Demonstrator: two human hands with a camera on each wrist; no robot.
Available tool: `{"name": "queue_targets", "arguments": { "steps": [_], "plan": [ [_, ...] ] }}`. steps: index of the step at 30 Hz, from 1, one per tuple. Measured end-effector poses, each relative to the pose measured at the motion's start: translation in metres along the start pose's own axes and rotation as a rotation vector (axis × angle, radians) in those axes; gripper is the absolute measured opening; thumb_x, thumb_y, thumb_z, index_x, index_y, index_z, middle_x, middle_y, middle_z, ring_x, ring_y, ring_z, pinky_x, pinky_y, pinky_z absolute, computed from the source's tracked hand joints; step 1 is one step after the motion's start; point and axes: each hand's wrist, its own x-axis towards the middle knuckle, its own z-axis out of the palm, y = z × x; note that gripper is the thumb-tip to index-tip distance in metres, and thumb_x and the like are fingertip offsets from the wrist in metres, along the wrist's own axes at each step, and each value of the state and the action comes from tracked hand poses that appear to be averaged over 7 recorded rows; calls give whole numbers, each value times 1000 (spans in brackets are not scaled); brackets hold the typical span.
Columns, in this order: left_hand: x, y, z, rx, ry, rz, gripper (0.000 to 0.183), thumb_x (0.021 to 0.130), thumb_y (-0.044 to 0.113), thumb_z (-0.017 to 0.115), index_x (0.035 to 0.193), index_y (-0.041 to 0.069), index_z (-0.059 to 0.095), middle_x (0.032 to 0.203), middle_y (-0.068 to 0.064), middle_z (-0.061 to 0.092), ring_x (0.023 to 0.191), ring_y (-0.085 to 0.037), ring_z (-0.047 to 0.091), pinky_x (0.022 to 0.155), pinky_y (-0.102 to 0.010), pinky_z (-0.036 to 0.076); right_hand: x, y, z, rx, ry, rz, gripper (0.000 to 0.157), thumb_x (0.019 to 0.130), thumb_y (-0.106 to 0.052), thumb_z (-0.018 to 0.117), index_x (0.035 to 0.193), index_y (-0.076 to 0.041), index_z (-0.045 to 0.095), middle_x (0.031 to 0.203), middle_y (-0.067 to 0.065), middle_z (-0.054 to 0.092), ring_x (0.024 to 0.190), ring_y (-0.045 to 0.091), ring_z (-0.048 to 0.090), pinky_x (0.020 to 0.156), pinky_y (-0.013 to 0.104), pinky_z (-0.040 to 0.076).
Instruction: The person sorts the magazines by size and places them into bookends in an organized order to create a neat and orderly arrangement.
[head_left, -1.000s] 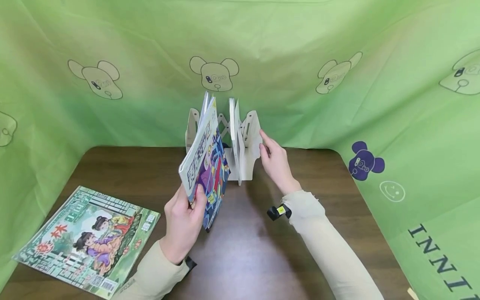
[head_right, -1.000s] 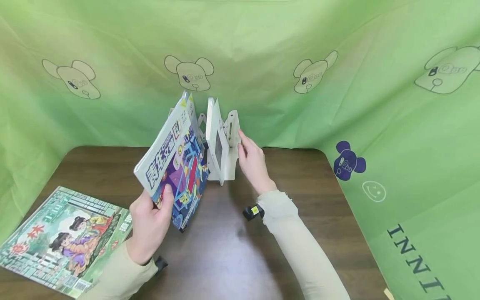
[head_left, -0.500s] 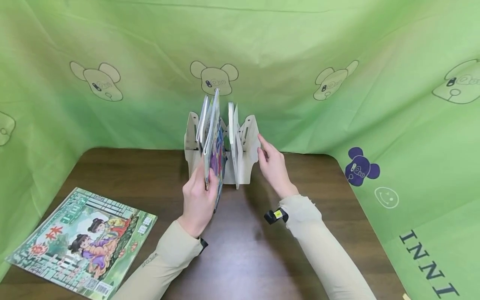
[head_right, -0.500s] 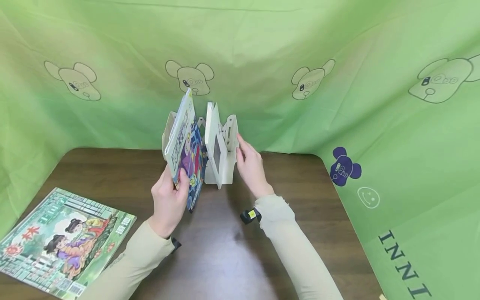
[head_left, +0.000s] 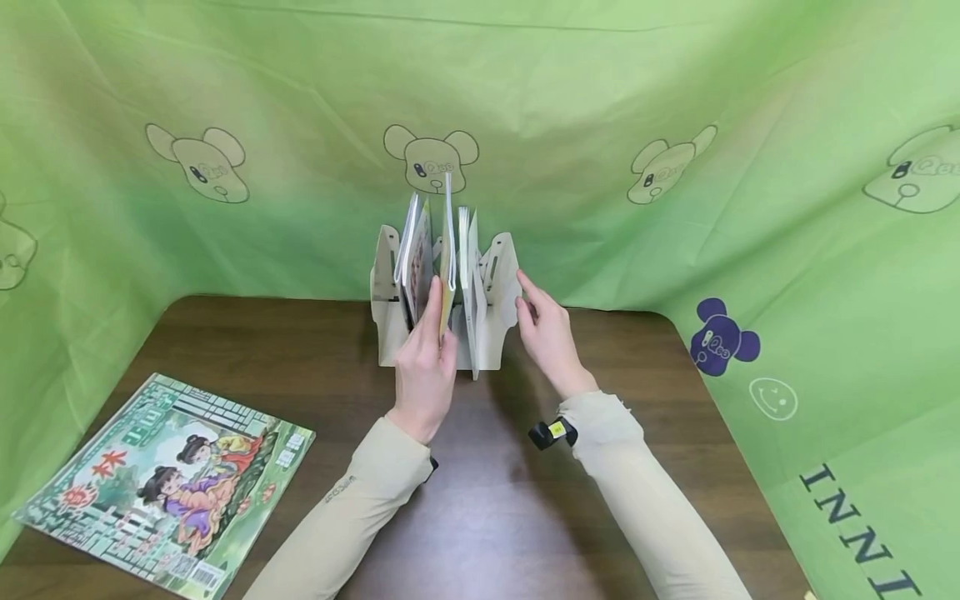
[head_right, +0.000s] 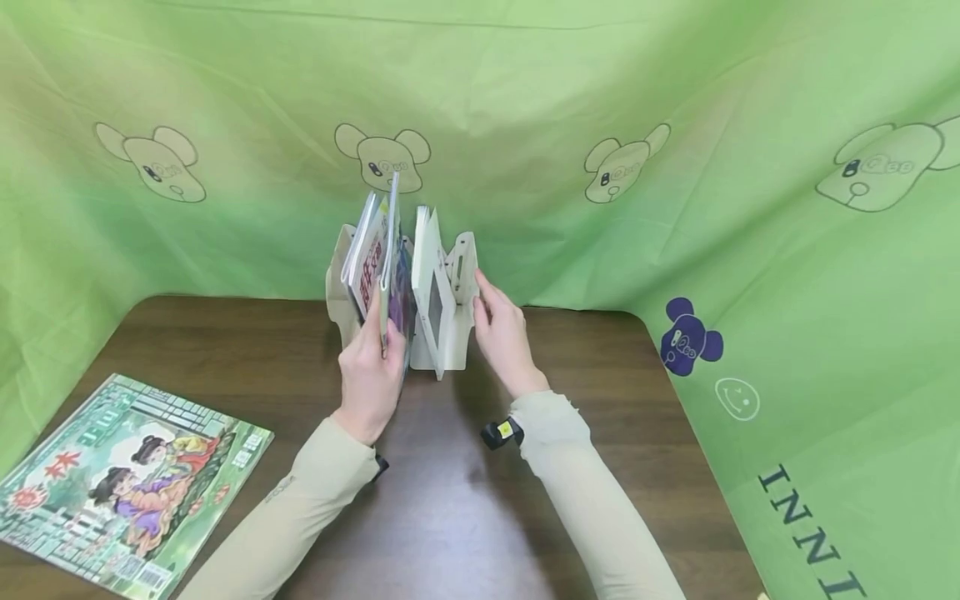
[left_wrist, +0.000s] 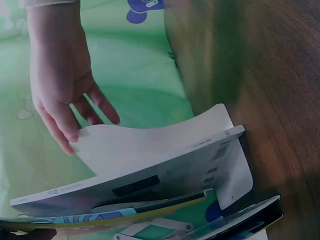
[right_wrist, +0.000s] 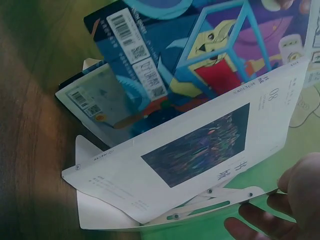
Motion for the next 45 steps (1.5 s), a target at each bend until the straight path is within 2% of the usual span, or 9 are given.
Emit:
{"name": "queue_targets", "arguments": {
  "steps": [6, 10, 17, 27, 34, 45],
  "plan": [
    [-2, -10, 16, 47, -26, -25, 65, 92, -12, 62, 154, -3, 46, 149, -20, 57, 126, -35, 64, 91, -48, 59, 1, 1, -1, 0, 5, -11, 47, 104, -3, 55, 151, -3, 53, 99, 19, 65, 69, 23, 50, 71, 40, 47],
    [-4, -17, 26, 99, -59, -30, 65, 93, -10, 66, 154, -3, 45, 150, -22, 56, 133, -34, 60, 93, -49, 58, 3, 1, -3, -1, 11, -22, 47, 104, -3, 56, 151, -3, 53, 93, 18, 63, 68, 22, 49, 69, 38, 46],
    [-11, -25, 35, 138, -79, -38, 72, 88, -12, 73, 154, -3, 44, 147, -27, 56, 132, -36, 60, 92, -49, 58, 2, -1, -6, -8, -5, -12, 47, 104, -3, 56, 152, -4, 53, 89, 16, 62, 66, 19, 49, 66, 35, 45],
    [-20, -37, 50, 199, -91, -38, 71, 87, -12, 73, 153, -3, 46, 144, -30, 58, 132, -35, 60, 96, -46, 57, 5, -2, -10, -4, -6, -3, 46, 105, -4, 55, 151, -3, 54, 88, 17, 64, 65, 22, 50, 66, 36, 44],
    [-24, -41, 55, 166, -78, -66, 69, 89, -14, 69, 153, -3, 46, 141, -32, 59, 129, -39, 61, 99, -48, 56, 6, 0, -9, 1, -2, 4, 46, 105, -4, 55, 150, -2, 54, 89, 18, 64, 66, 22, 50, 67, 37, 45],
    [-21, -39, 56, 83, -77, -188, 66, 98, -14, 54, 159, 4, 38, 152, -24, 53, 138, -35, 55, 107, -49, 51, 8, -3, -7, 3, -5, -1, 46, 105, -4, 55, 151, -3, 54, 91, 18, 64, 67, 22, 50, 68, 36, 44]
  ]
}}
